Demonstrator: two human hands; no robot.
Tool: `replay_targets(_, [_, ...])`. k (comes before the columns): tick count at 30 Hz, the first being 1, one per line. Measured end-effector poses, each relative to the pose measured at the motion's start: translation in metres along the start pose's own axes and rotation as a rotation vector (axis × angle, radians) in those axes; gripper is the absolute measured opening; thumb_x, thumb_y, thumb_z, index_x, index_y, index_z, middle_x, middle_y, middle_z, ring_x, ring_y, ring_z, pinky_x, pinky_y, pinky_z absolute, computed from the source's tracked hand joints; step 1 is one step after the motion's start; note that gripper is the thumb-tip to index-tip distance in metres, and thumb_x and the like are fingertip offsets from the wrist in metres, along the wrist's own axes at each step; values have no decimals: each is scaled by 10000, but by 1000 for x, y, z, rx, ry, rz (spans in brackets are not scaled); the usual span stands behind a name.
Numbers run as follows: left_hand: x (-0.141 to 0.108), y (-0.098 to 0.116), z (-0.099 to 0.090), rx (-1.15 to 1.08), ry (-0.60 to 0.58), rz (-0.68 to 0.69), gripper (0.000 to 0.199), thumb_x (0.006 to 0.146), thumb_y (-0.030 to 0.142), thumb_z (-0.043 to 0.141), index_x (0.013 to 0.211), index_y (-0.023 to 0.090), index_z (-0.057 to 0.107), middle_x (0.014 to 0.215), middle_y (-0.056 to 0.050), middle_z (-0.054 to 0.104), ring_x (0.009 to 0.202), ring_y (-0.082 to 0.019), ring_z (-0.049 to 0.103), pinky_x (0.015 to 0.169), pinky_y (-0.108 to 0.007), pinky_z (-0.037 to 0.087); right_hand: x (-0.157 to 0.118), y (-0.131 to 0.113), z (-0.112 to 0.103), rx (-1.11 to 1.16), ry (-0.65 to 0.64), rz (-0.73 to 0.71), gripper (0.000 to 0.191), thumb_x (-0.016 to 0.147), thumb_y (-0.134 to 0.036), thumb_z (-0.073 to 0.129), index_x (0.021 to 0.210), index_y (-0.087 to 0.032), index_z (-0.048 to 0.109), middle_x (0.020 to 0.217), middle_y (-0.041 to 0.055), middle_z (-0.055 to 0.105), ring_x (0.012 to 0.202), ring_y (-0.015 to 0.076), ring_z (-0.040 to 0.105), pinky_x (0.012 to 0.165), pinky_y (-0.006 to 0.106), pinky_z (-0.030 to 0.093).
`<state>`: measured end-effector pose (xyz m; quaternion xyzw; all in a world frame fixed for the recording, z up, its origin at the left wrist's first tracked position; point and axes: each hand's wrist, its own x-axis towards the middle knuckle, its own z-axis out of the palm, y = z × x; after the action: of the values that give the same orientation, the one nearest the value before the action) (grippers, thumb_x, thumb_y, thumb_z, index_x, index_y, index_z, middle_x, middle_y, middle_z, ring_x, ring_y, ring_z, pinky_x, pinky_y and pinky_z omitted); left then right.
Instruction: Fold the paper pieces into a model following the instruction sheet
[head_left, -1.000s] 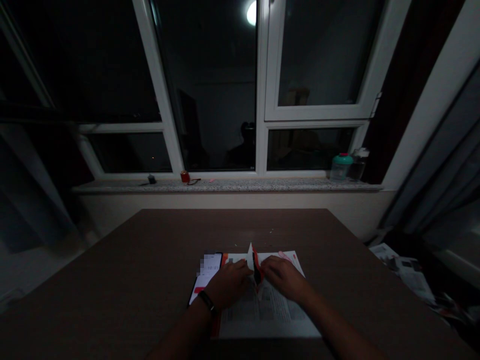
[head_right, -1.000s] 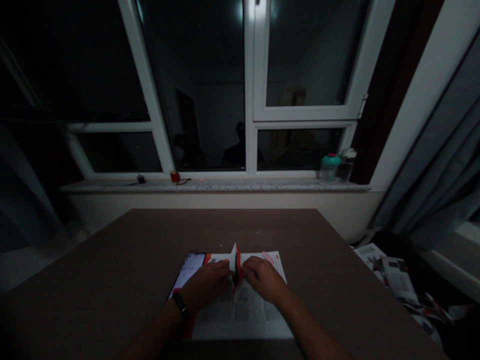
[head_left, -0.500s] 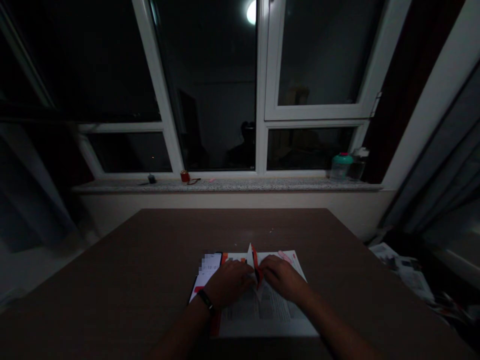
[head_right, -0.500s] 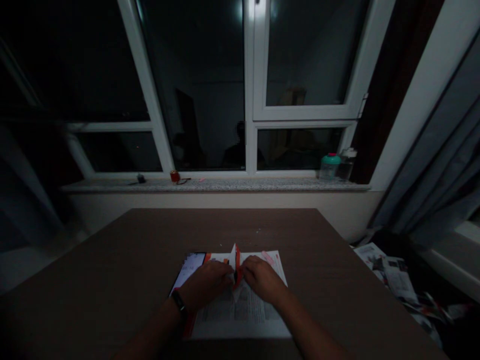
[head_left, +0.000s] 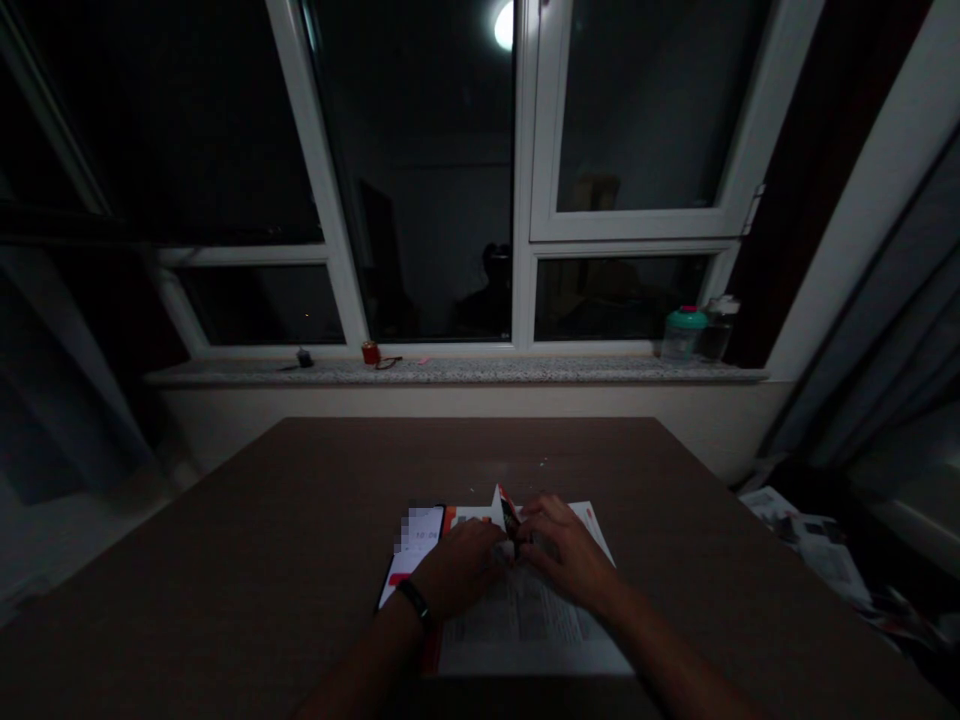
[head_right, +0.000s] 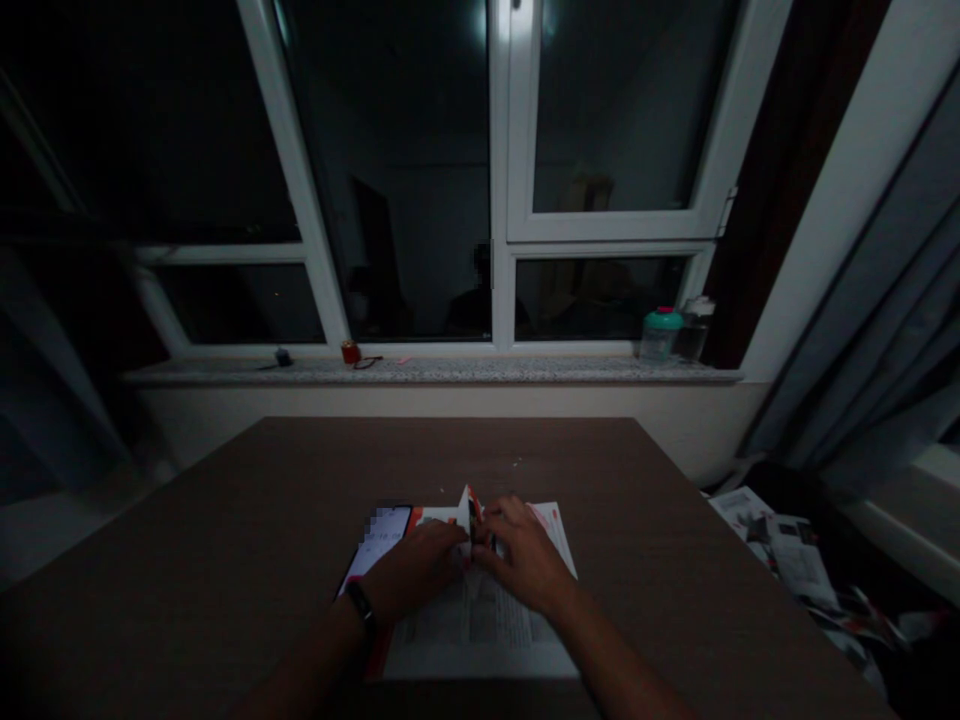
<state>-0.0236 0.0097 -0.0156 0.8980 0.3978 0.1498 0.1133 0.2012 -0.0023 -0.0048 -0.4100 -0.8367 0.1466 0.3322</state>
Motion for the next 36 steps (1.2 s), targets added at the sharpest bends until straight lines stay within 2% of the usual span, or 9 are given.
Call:
replay_targets(7, [1, 12, -2, 85, 12, -63, 306, 848, 99, 531, 1130, 214, 562, 1171, -58, 562, 1075, -235, 507, 957, -362, 398, 0, -12, -1, -157, -32, 45, 243, 742, -404, 765, 819, -220, 626, 1225, 56, 541, 1176, 268, 427, 974, 393, 354])
replay_targets(13, [2, 15, 1, 79, 19, -91, 382, 854, 79, 505, 1210, 216, 533, 1188, -60, 564, 1085, -235, 501, 993, -375, 383, 0, -10, 3, -179, -35, -12, 89, 764, -170, 684, 821, -212, 629, 1243, 59, 550, 1243, 253, 388, 1028, 389, 329])
replay_targets(17, [2, 15, 2, 84, 21, -99, 325, 878, 105, 507, 1189, 191, 545, 1181, -68, 572, 1074, -241, 503, 976, -377, 405, 0, -3, 5, -160, -38, -88, 171, 770, -76, 592, 858, -210, 647, 1262, 55, 550, 1238, 241, 402, 1027, 389, 341])
replay_targets(22, [1, 14, 3, 92, 32, -89, 279, 917, 99, 457, 1165, 171, 562, 1128, -69, 593, 1048, -235, 517, 961, -381, 421, -2, 1, 1, -99, -55, -180, 88, 764, -129, 656, 781, -215, 647, 1224, 40, 576, 1215, 248, 438, 994, 396, 373])
replay_targets(25, [0, 13, 3, 77, 54, -66, 262, 924, 97, 444, 1145, 167, 565, 1128, -73, 597, 1051, -233, 523, 967, -386, 422, -4, 3, -3, -27, -75, -221, 11, 828, -228, 658, 826, -229, 669, 1190, 50, 599, 1138, 240, 509, 949, 397, 400])
replay_targets(27, [0, 12, 3, 57, 60, -52, 252, 943, 116, 428, 1149, 171, 561, 1143, -75, 600, 1059, -232, 526, 973, -390, 421, -4, 5, -2, 35, -54, -190, 94, 901, -263, 583, 873, -228, 665, 1119, 59, 625, 1050, 216, 559, 909, 371, 419])
replay_targets(31, [0, 12, 2, 5, 74, -34, 245, 995, 181, 377, 1157, 184, 562, 1167, -76, 609, 1072, -224, 539, 978, -383, 415, -1, 13, 5, 70, 81, 75, 199, 978, -263, 432, 1007, -210, 622, 982, 56, 636, 948, 193, 586, 867, 330, 436])
replay_targets(33, [2, 11, 3, -19, 86, -25, 267, 1021, 213, 338, 1130, 192, 581, 1157, -72, 618, 1059, -213, 555, 975, -371, 410, 1, 15, 9, 52, 48, 102, 226, 980, -227, 410, 1011, -210, 632, 988, 52, 637, 963, 190, 582, 883, 325, 427])
replay_targets(36, [4, 9, 6, -33, 88, -43, 324, 1040, 243, 300, 1044, 200, 620, 1094, -58, 643, 997, -197, 591, 943, -348, 422, 3, 15, 12, 17, -43, 49, 243, 978, -200, 412, 951, -204, 653, 985, 48, 641, 969, 182, 575, 886, 306, 418])
